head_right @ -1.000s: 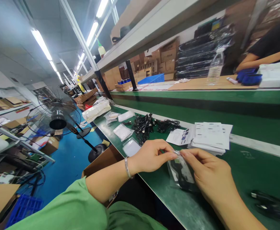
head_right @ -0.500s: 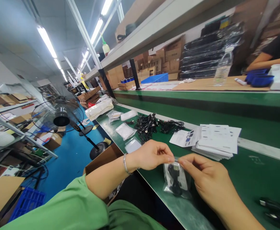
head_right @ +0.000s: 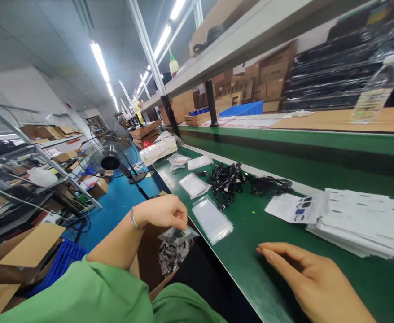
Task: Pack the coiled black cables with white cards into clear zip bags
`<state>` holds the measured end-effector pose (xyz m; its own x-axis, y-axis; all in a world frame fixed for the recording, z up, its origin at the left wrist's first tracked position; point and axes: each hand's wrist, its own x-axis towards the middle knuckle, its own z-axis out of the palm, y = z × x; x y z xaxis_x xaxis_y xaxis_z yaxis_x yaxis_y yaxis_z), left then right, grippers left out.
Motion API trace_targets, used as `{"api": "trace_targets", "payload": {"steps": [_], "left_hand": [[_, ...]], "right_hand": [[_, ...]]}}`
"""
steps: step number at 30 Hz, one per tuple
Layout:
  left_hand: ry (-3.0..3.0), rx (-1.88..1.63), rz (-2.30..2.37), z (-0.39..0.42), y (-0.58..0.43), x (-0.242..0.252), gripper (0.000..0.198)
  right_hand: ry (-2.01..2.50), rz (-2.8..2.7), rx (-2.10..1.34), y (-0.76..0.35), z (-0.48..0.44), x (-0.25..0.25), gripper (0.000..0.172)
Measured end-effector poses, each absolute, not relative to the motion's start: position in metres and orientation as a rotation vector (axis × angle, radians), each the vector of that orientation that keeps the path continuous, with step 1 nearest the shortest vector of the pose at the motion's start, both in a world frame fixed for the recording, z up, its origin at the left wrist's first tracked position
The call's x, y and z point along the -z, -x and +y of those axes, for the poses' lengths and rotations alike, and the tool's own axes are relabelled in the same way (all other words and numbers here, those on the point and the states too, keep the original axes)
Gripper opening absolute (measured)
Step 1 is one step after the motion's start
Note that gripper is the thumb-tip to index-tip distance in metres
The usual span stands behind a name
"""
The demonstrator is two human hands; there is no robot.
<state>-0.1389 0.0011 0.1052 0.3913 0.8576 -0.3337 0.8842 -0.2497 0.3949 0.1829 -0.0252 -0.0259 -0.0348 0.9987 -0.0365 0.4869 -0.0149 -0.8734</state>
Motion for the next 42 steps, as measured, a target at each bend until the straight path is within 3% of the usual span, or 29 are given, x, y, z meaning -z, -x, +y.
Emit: {"api": "trace_targets", "payload": {"steps": [3, 8, 11, 13, 23, 28, 42], "left_hand": [[-2.187, 0.020, 1.744, 0.006, 0.139, -0.093, 0.024], [-2.349, -0.233, 1.673, -0.008, 0.091, -0.035, 0.069], [-2.406, -0.002, 1.710, -0.019, 0.067, -0.018, 0.044], [-2.432, 0.102, 1.709, -0.021, 0.061, -0.019, 0.038], [-2.333, -0.022, 1.780, 0.002, 0.068, -0.024, 0.044], [-2.353, -0.091, 1.697, -0.002, 0.068, -0.020, 0.034], [-2.398, 0.083, 1.671, -0.001, 0.067, -0.034, 0.041]], "right_hand": [[1.637, -1.580, -0.984, -0.184, -0.020, 0.030, 0.053], [1.621, -1.615, -0.975, -0.177, -0.024, 0.014, 0.045], [1.602, -1.624, -0.929, -0.175, -0.026, 0.003, 0.045], [1.619, -1.626, -0.919, -0.175, -0.028, -0.001, 0.045], [1.567, -1.683, -0.896, -0.174, -0.029, 0.007, 0.043], [1.568, -1.691, -0.912, -0.175, -0.029, 0.007, 0.044], [1.573, -1.672, -0.961, -0.174, -0.029, 0.009, 0.044]]}}
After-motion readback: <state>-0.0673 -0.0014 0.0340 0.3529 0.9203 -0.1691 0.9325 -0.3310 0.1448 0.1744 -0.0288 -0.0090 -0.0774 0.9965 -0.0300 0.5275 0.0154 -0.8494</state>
